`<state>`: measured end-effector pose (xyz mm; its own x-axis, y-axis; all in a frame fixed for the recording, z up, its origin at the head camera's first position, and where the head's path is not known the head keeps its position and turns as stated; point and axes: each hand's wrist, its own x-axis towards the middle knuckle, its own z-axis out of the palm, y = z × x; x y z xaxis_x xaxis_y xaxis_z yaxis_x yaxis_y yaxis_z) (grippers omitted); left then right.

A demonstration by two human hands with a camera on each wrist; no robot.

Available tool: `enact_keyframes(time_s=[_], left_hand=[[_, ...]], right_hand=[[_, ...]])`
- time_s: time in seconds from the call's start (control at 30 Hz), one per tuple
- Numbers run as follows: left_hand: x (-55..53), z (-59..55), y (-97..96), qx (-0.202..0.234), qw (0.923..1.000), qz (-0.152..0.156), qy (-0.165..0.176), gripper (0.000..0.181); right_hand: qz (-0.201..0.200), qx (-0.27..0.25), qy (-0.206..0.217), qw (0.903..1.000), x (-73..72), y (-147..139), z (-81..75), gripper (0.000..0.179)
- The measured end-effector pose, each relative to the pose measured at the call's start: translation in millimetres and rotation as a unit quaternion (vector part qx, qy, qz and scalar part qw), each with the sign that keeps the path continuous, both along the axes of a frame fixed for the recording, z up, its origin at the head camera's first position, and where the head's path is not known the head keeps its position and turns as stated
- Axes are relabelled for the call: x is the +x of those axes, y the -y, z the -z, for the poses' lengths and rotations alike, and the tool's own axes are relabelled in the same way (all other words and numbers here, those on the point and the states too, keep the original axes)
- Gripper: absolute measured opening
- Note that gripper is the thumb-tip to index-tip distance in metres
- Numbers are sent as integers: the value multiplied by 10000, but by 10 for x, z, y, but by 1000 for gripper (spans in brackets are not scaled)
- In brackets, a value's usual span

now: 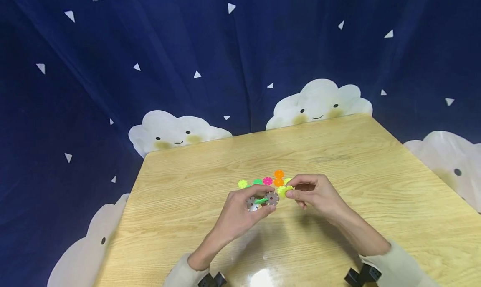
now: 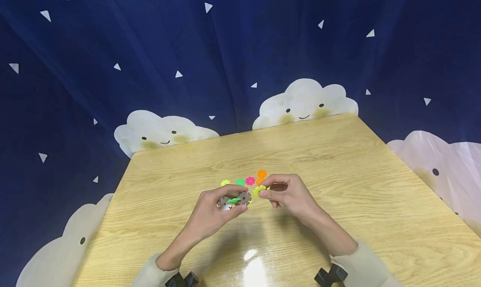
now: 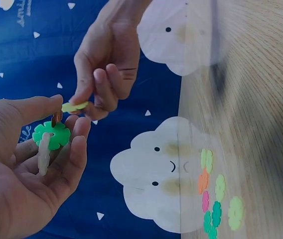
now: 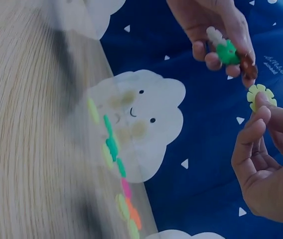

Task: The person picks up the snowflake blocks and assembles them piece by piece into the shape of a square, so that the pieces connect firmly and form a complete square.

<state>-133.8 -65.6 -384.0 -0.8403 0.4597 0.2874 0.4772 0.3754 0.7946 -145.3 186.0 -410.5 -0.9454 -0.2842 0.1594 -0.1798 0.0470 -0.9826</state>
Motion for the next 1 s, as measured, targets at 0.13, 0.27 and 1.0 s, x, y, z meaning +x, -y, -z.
enact_keyframes(time_s=[0.13, 0.27, 1.0], left_hand=[[5, -2, -3, -2, 10000, -8, -11, 35], [5, -1, -6, 46, 10000, 12, -12, 34], [15, -3, -20, 147, 9999, 29, -79, 36]], right_hand=[[-16, -33, -120, 9999, 33, 18, -35, 13], [-47, -88, -192, 9998, 48, 35, -54, 11], [100, -379, -500, 9980, 114, 144, -67, 11]])
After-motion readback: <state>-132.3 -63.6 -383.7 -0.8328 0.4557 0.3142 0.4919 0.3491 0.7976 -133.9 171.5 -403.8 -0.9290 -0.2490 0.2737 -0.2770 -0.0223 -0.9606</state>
